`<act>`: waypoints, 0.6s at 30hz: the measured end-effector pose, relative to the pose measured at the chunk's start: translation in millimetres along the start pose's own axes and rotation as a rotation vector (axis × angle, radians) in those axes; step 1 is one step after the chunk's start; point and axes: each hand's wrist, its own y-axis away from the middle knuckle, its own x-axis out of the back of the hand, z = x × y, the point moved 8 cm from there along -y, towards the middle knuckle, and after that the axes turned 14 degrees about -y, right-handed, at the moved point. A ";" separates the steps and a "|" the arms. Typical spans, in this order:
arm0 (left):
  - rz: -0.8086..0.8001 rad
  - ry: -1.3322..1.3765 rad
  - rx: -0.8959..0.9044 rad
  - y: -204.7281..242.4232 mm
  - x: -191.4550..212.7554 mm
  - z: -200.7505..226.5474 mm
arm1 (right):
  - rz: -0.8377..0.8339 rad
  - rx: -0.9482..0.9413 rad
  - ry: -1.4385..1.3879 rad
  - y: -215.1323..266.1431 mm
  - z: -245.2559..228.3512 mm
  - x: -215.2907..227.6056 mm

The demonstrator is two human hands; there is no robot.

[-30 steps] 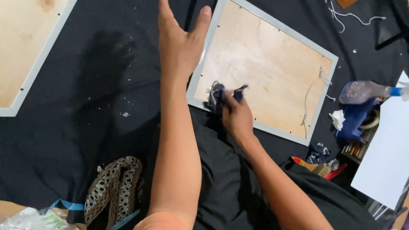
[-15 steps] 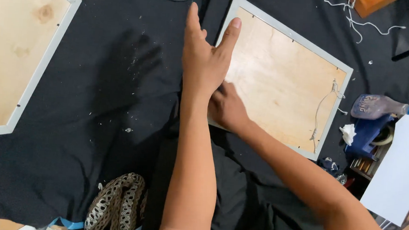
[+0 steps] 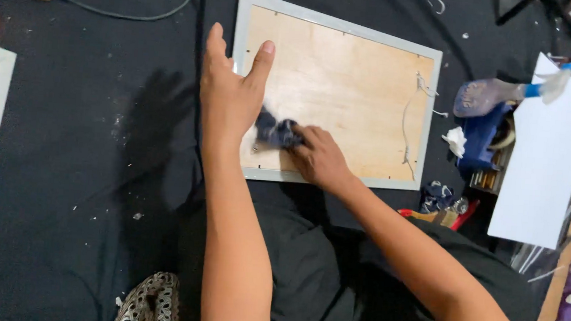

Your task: Cleaning the back of a picture frame with a brush and cloth before attaching a hanging wire for display.

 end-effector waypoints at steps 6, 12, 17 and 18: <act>-0.069 -0.158 -0.013 6.4 -12.7 -0.1 | 0.445 -0.768 0.399 177.0 115.8 61.6; -0.055 -0.148 -0.051 11.8 -19.5 9.7 | 0.500 -0.575 0.155 91.8 59.7 15.5; -0.155 -0.159 0.029 7.5 -29.5 0.1 | 0.184 -0.195 -0.077 5.0 -16.6 -51.2; -0.247 -0.163 0.126 8.8 -30.4 -5.6 | 0.179 -0.241 0.000 1.1 -8.6 -59.8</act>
